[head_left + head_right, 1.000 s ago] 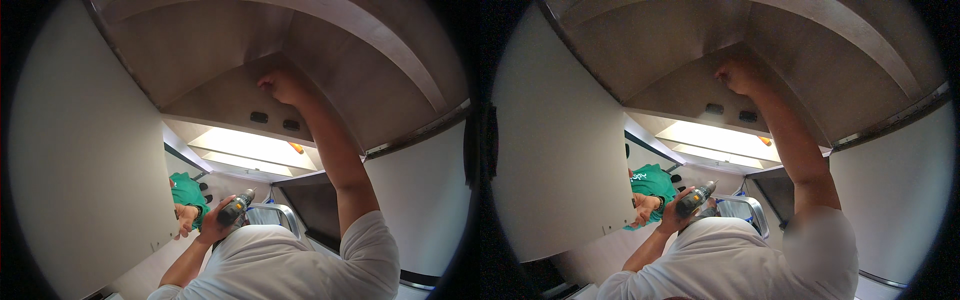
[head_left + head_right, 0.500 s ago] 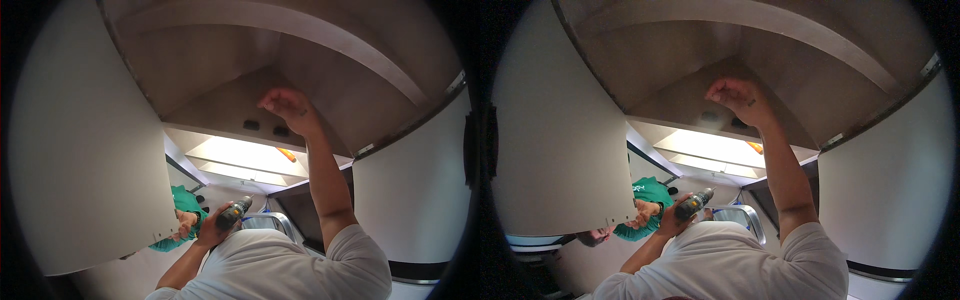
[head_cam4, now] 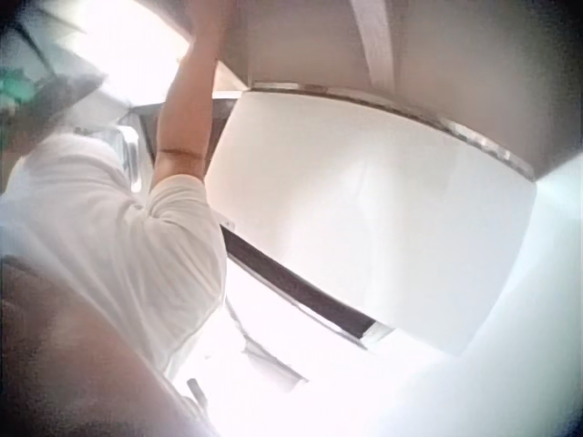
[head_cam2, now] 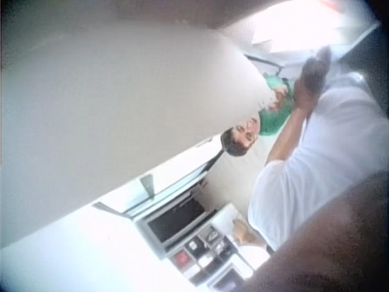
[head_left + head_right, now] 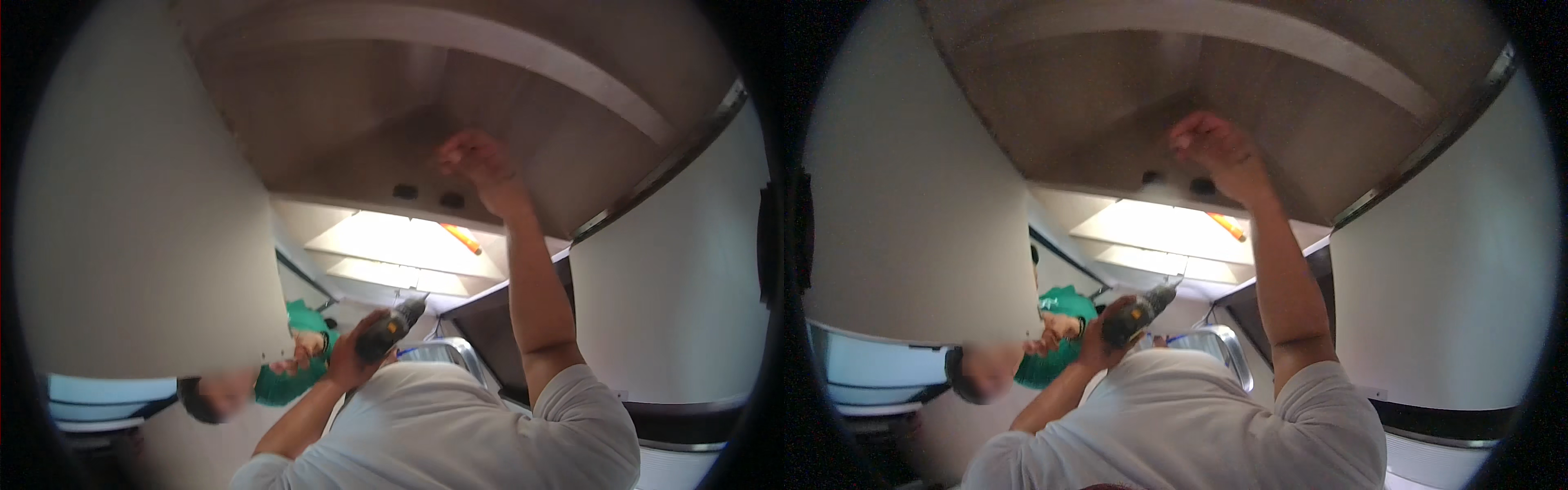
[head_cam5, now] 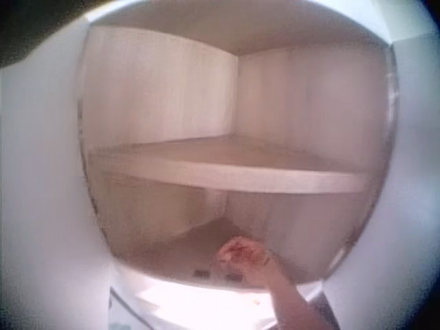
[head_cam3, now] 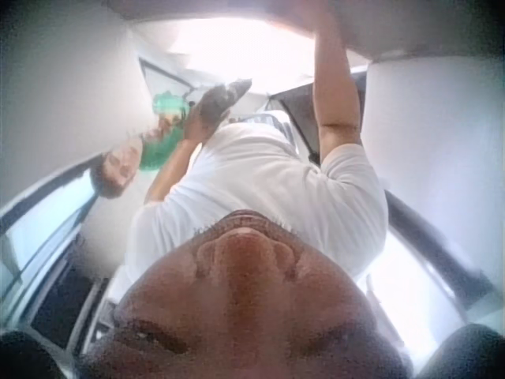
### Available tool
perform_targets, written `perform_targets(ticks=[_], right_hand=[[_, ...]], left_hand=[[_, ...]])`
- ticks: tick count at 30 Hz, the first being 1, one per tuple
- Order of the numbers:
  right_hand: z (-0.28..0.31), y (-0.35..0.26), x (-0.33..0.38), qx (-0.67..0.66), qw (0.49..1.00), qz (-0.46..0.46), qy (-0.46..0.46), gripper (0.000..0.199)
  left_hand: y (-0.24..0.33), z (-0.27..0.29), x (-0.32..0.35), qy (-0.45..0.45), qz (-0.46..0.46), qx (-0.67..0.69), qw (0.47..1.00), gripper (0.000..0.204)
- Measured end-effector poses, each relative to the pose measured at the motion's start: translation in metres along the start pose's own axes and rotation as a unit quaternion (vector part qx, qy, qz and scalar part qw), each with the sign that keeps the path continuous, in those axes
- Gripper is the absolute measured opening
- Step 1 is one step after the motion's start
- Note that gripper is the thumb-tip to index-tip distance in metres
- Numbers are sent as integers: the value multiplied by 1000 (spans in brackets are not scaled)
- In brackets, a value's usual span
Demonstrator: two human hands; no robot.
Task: The person uses a cordless drill to fasten screws into a white cabinet door, securing it to the cabinet frame. They repeatedly align the door, drive screws, and test the door's movement while a coworker assists with the lower section of the unit.
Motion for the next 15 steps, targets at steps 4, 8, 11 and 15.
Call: perform_targets(ticks=[4,8,11,15], right_hand=[[0,12,31,-104,984,63,131,11],[-63,13,66,-101,983,-12,154,12],[-129,3,83,-95,992,-64,50,13],[-158,-5,74,8,983,-107,-146,18]], left_hand=[[22,11,-3,48,-80,90,992,78],[30,15,-5,105,-75,154,980,80],[18,11,-8,110,-74,103,986,80],[-7,-2,0,75,-18,36,996,75]])
Point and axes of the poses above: each hand's wrist, its own x-axis away from the middle knuckle, its own z-axis out of the back of the hand, y = z × x, the point moved 3 cm from there along -x, towards the middle knuckle, and after that the axes turned 2 degrees about z, right-handed, at the moved point
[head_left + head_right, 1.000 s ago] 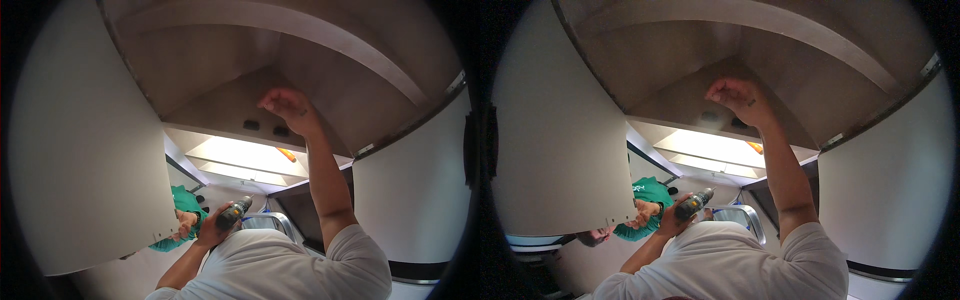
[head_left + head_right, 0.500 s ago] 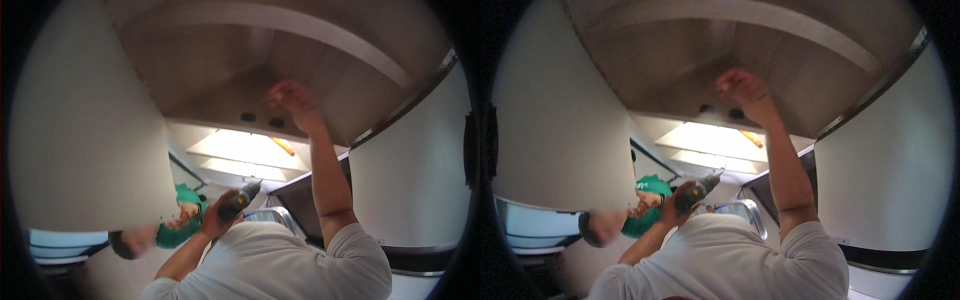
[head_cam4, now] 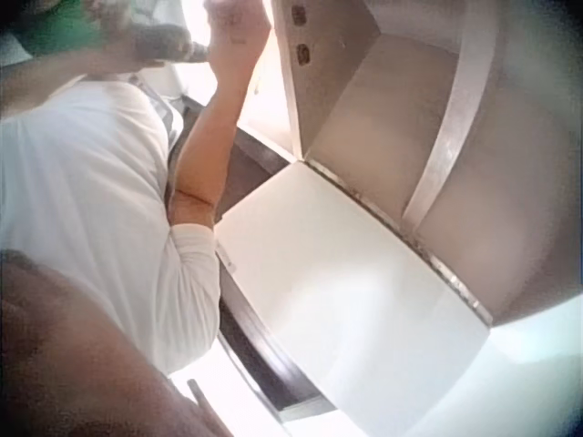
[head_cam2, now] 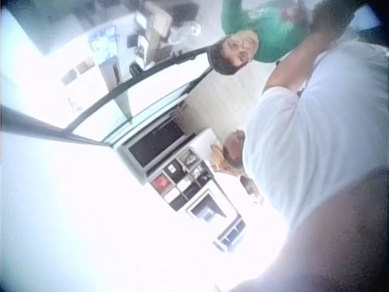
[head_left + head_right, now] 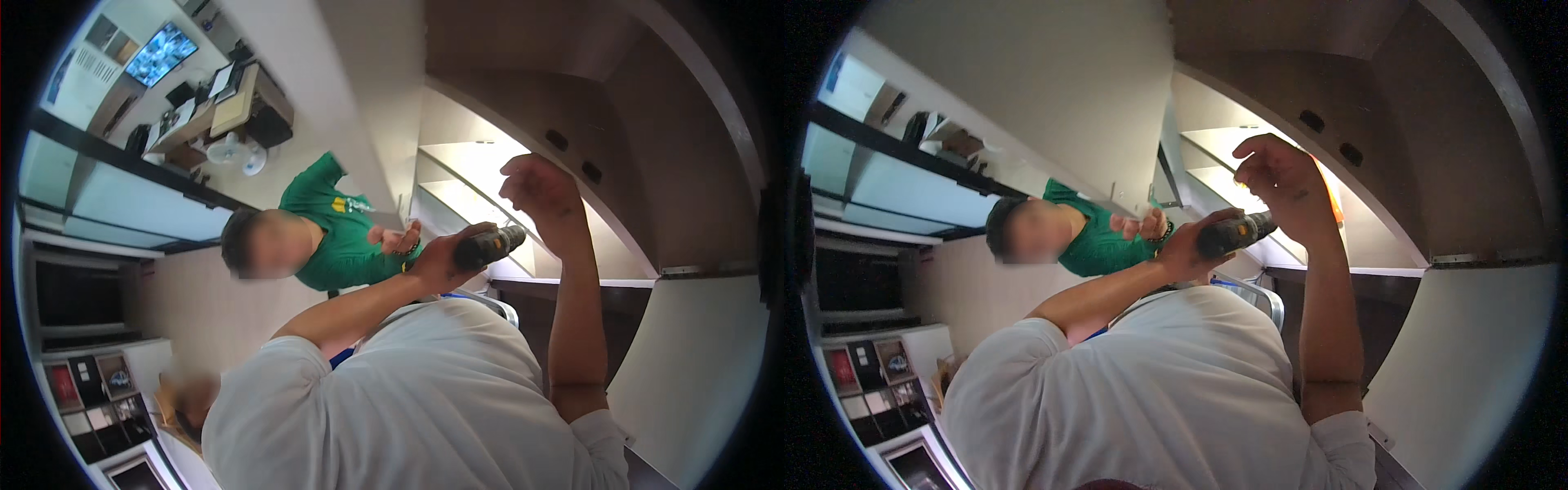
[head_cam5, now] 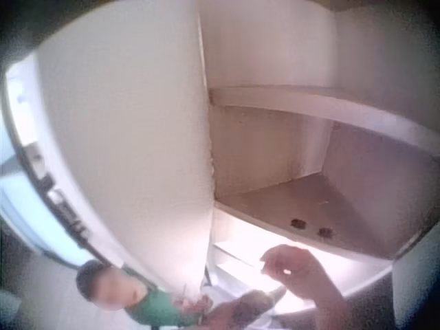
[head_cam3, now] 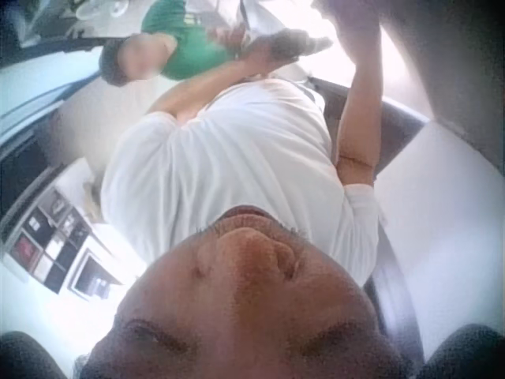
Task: The person uses a cordless drill to fasten screws into a white cabinet door, securing it to the cabinet frame. They repeatedly align the door, drive screws, and test the door's movement while a coworker assists with the lower section of the unit.
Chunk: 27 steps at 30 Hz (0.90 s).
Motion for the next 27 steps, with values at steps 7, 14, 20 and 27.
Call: perform_targets(ticks=[7,14,20,27], right_hand=[[-66,102,-29,96,981,-113,-124,11],[-105,150,-57,-8,965,-205,-164,13],[-126,136,-42,-129,963,-225,-78,16],[-71,155,-20,-132,976,-172,16,18]], left_hand=[[-15,-7,23,-70,9,-70,995,71],[-43,-19,44,-108,41,-81,990,67],[-42,-13,40,-47,-16,-53,997,67],[-51,-4,35,-32,11,-84,996,67]])
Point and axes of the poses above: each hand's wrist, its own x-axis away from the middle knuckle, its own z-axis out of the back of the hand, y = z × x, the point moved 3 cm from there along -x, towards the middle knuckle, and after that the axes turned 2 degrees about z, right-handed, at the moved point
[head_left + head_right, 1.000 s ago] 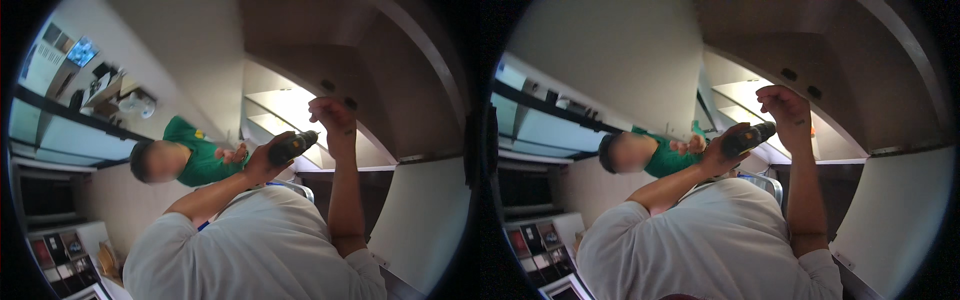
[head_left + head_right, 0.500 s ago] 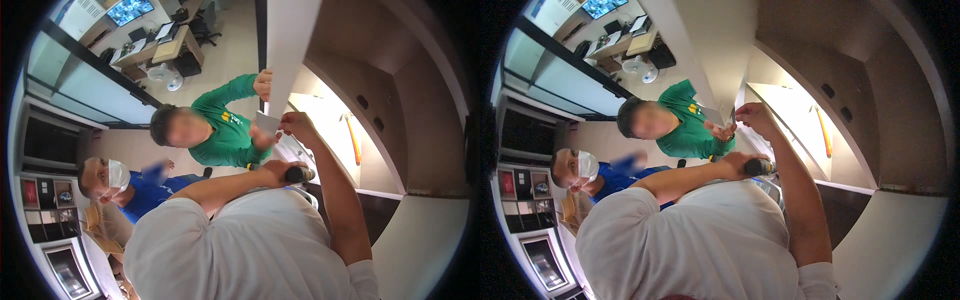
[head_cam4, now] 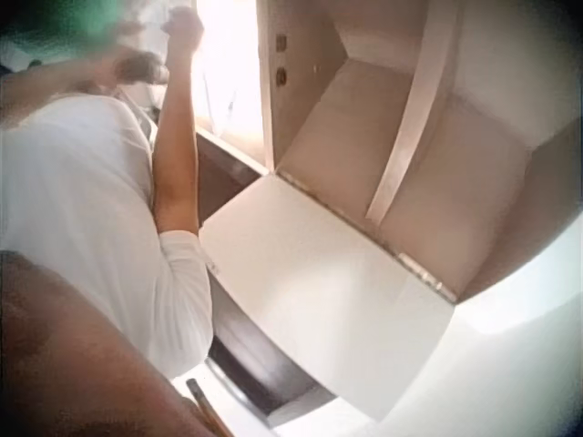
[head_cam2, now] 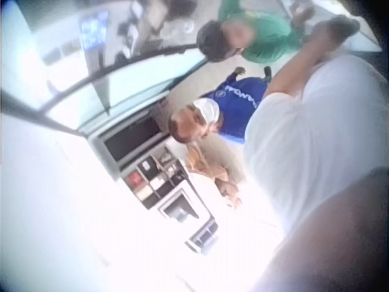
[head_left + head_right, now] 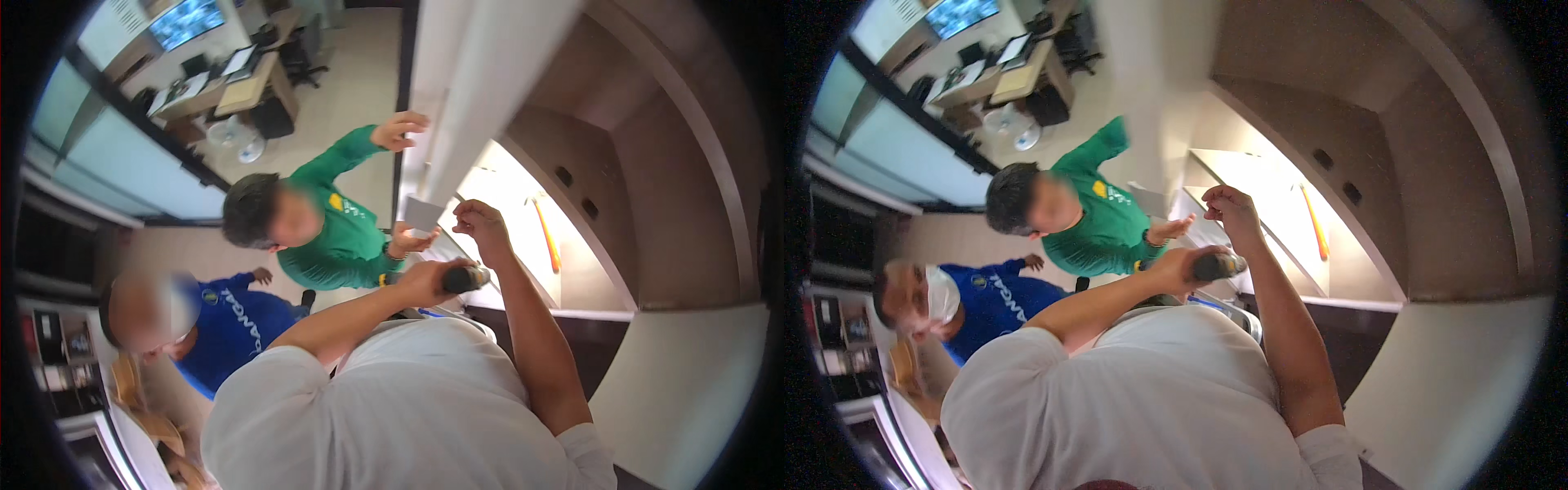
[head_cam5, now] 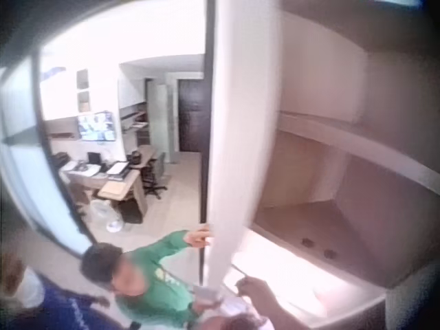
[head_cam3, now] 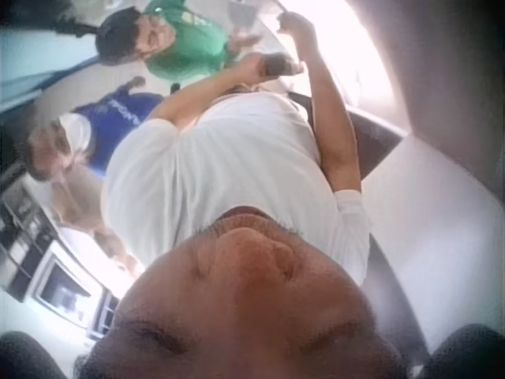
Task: The person uses a cordless drill to fasten screws into a white cabinet door, securing it to the cabinet frame. They repeatedly align the door, drive screws, and test the door's movement while a coworker assists with the lower section of the unit.
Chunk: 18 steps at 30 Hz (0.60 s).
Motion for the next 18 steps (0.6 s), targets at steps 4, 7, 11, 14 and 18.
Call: perform_targets(ticks=[4,7,11,14,18], right_hand=[[70,2,33,-23,995,-17,98,23],[112,24,54,-43,988,10,146,29],[155,89,76,-51,979,-38,195,31],[157,109,87,-62,964,-48,254,32],[158,109,92,-57,950,-49,304,29]], left_hand=[[-8,3,-6,28,-18,53,998,67],[-16,-4,-9,71,-50,58,995,69],[-8,-7,-9,14,4,66,998,72],[2,-7,-10,-4,37,28,999,73],[23,-6,-20,-55,104,-4,993,76]])
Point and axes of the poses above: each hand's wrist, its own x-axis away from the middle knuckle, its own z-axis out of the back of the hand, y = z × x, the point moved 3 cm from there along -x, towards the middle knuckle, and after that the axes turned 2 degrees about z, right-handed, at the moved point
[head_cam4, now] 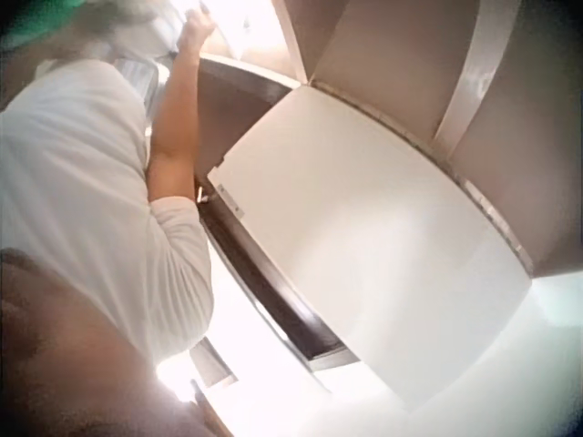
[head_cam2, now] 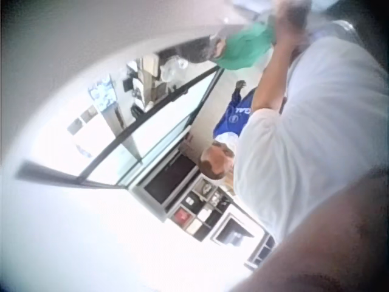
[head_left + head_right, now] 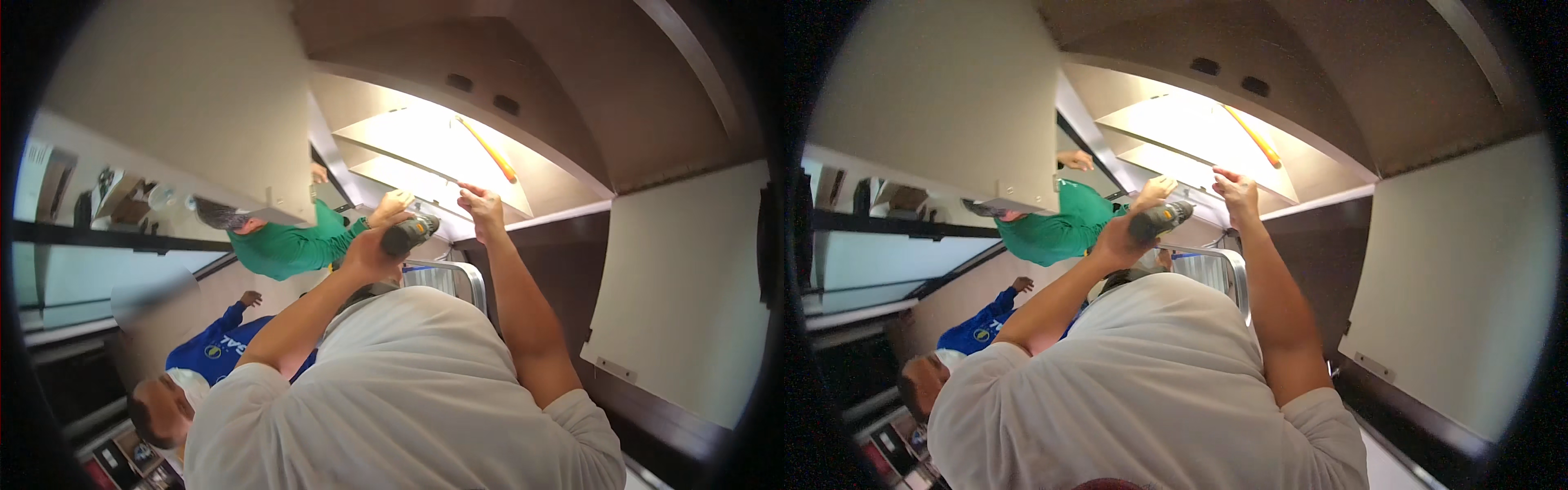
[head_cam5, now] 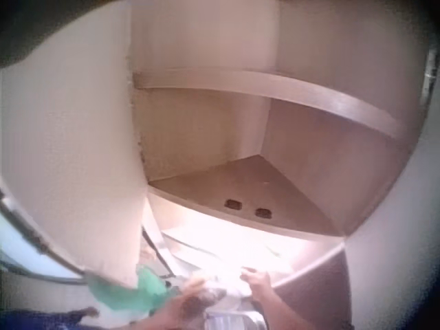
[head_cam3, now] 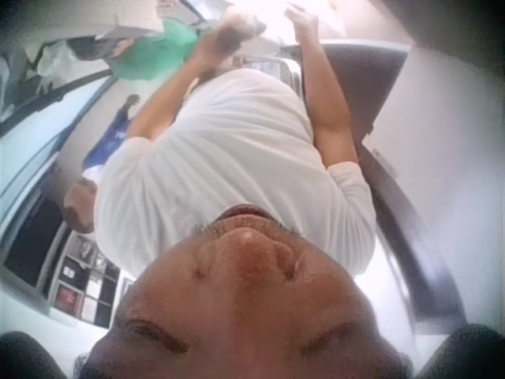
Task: The person uses a cordless drill to fasten screws into a white cabinet door, securing it to the cabinet frame. They repeatedly align the door, drive screws, and test the door's movement while a coworker assists with the lower section of the unit.
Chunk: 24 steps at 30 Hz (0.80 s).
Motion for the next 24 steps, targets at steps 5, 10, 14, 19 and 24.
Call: perform_targets(ticks=[5,10,14,19,24], right_hand=[[-1,-22,14,-103,988,110,13,24],[-1,-95,32,-240,955,151,89,10],[7,-135,52,-269,931,226,98,25],[17,-178,91,-309,910,263,81,30],[30,-202,112,-445,851,276,41,22]], left_hand=[[3,-1,1,-57,-84,228,968,78],[82,32,-8,-9,-229,195,954,72],[115,33,-22,26,-258,196,946,72],[136,22,-35,-22,-168,380,909,56],[163,4,-43,-56,-146,466,871,40]])
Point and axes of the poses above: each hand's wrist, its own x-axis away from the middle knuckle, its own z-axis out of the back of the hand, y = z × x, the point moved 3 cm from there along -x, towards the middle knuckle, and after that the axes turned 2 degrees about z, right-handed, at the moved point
